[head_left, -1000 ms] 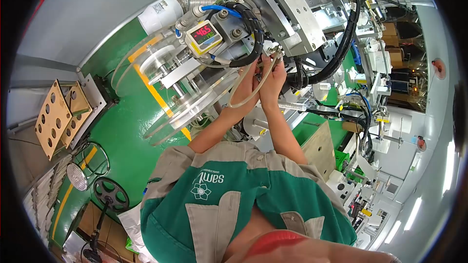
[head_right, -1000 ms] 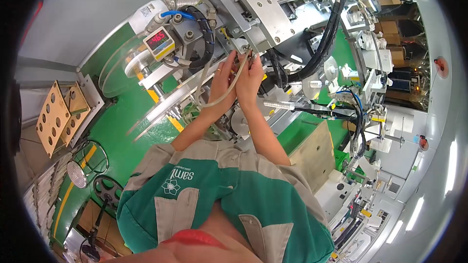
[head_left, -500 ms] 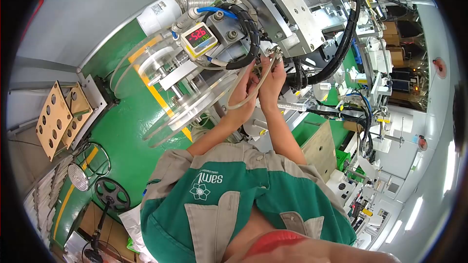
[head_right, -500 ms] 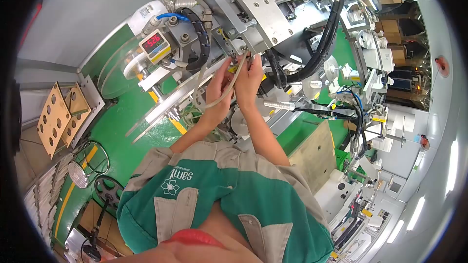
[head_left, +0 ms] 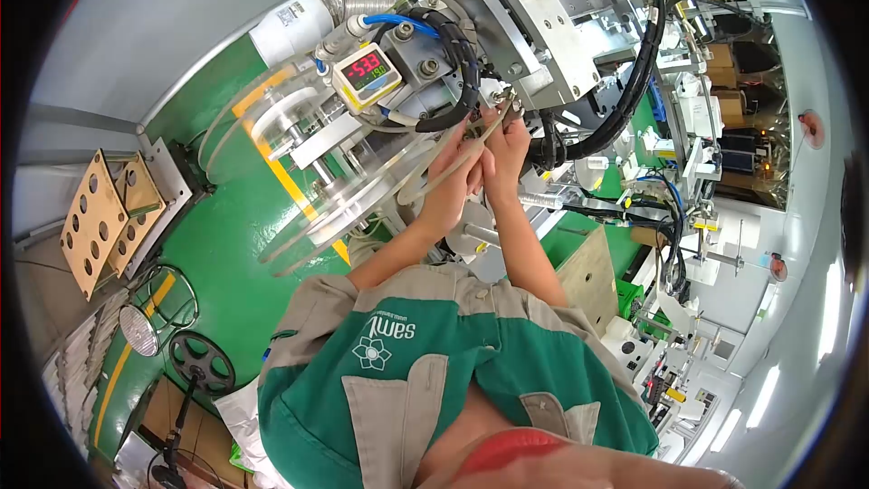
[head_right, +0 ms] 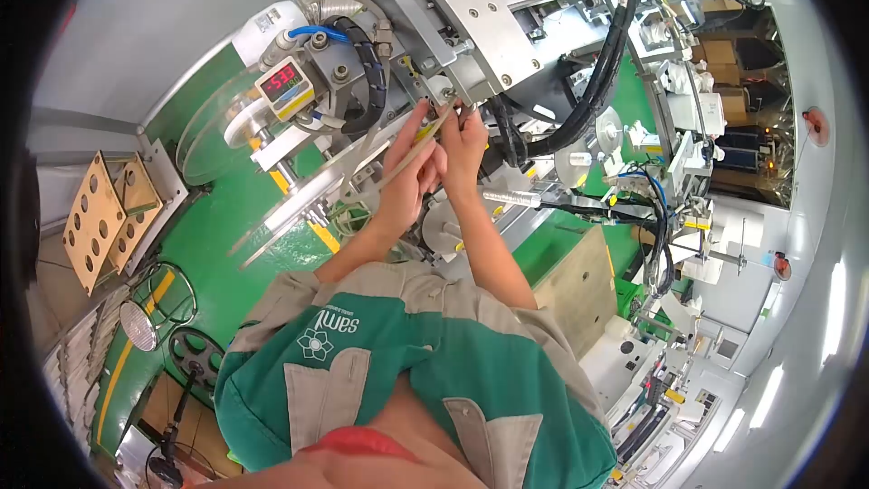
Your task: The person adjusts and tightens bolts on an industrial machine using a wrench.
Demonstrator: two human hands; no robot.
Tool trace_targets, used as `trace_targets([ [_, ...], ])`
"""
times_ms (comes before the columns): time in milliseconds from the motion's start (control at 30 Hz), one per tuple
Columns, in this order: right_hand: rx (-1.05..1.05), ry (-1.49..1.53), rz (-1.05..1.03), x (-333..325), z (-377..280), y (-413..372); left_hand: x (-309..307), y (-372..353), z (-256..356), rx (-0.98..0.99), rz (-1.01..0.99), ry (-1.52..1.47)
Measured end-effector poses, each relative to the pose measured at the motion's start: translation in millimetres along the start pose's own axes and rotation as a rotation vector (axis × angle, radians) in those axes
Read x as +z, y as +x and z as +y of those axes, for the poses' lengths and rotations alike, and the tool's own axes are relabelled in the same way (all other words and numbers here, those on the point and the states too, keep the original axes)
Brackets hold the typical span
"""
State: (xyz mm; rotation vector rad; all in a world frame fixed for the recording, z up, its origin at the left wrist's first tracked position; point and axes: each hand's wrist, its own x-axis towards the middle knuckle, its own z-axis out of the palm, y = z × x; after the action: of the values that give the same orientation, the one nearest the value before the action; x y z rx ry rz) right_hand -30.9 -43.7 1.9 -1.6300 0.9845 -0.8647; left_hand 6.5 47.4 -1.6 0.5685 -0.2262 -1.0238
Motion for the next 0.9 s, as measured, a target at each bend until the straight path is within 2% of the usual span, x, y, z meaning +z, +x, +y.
trace_targets([
  [100,0.008,0.039,-0.023,1,-8,-1,-1,2,0,-0.017,-0.027,-0.121],
  [200,0.013,0.083,-0.049,-1,-2,1,-1,2,-1,-0.08,-0.01,-0.384],
  [233,0.018,0.094,-0.053,-1,0,3,-2,2,-3,-0.077,-0.01,-0.384],
  [300,0.033,0.095,-0.071,-5,7,4,-3,2,-8,-0.086,-0.064,-0.584],
  [433,0.013,0.153,-0.084,-7,12,4,-3,2,-10,-0.056,-0.101,-0.639],
  [600,0.002,0.003,-0.068,-5,11,5,0,0,-5,-0.073,-0.12,-0.644],
  [667,-0.04,-0.083,-0.028,-6,14,5,7,-6,1,-0.078,-0.083,-0.481],
  [700,-0.154,-0.123,0.003,-2,13,5,11,-13,0,-0.02,-0.078,-0.336],
  [767,-0.349,-0.259,0.022,-5,4,2,10,-27,-1,0.084,0.072,0.228],
  [800,-0.332,-0.248,-0.006,-7,-2,0,9,-27,-2,0.13,0.121,0.349],
  [833,-0.311,-0.238,-0.032,-12,-6,-3,7,-22,-10,0.262,0.164,0.493],
  [867,-0.167,-0.147,-0.126,-18,-11,-8,3,-15,-20,0.395,0.201,0.637],
  [900,-0.111,-0.113,-0.15,-24,-14,-12,-2,-8,-24,0.458,0.227,0.797],
])
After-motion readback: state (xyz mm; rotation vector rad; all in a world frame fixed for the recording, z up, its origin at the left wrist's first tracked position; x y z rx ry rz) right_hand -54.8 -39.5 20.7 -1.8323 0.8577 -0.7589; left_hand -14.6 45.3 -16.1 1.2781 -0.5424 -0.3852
